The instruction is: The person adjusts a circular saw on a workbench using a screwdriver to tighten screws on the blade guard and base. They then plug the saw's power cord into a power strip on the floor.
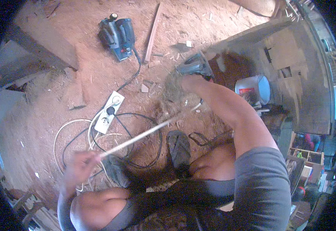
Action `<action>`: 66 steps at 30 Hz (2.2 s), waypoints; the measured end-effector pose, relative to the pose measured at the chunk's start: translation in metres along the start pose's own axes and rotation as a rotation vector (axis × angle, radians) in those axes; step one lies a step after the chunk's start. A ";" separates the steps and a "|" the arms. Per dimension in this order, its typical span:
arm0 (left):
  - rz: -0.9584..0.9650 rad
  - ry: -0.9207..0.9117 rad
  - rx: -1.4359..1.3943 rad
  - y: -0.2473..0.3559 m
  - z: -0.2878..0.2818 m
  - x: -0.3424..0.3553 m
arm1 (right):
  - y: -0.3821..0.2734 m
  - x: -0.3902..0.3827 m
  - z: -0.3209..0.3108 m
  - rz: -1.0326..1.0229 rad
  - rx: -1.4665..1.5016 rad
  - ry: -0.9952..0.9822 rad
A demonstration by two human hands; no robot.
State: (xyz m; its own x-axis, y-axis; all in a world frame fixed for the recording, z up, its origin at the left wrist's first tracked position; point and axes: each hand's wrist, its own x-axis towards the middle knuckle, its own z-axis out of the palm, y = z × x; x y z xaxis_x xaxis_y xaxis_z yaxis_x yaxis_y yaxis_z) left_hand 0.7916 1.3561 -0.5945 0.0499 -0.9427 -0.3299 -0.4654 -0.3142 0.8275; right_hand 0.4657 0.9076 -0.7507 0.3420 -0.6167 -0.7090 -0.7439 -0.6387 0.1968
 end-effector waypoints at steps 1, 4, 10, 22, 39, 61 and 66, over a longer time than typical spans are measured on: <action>-0.021 -0.130 -0.010 -0.014 0.014 -0.008 | 0.002 -0.001 0.000 0.000 0.026 0.002; -0.093 -0.267 -0.042 -0.042 0.014 -0.045 | -0.006 -0.008 0.000 -0.046 -0.040 0.012; -0.128 0.339 0.309 0.006 -0.069 -0.039 | -0.015 -0.009 -0.020 -0.012 -0.096 -0.081; -0.332 1.550 0.690 -0.096 -0.358 -0.299 | -0.018 -0.016 -0.011 0.113 0.019 -0.061; -0.862 1.349 1.211 -0.152 -0.353 -0.304 | 0.002 0.014 0.000 -0.111 -0.092 -0.146; 0.271 0.443 0.641 -0.047 -0.088 0.091 | -0.023 -0.006 -0.021 -0.175 -0.221 -0.101; 0.412 -0.275 0.277 0.024 0.120 0.198 | -0.033 -0.041 -0.035 -0.081 -0.012 -0.059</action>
State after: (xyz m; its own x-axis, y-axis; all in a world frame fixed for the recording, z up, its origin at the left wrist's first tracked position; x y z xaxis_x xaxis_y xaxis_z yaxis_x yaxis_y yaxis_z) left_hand 0.6845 1.1750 -0.6942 -0.3998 -0.9055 -0.1419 -0.6138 0.1495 0.7752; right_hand 0.4964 0.9376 -0.7043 0.3662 -0.5348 -0.7615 -0.7079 -0.6912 0.1450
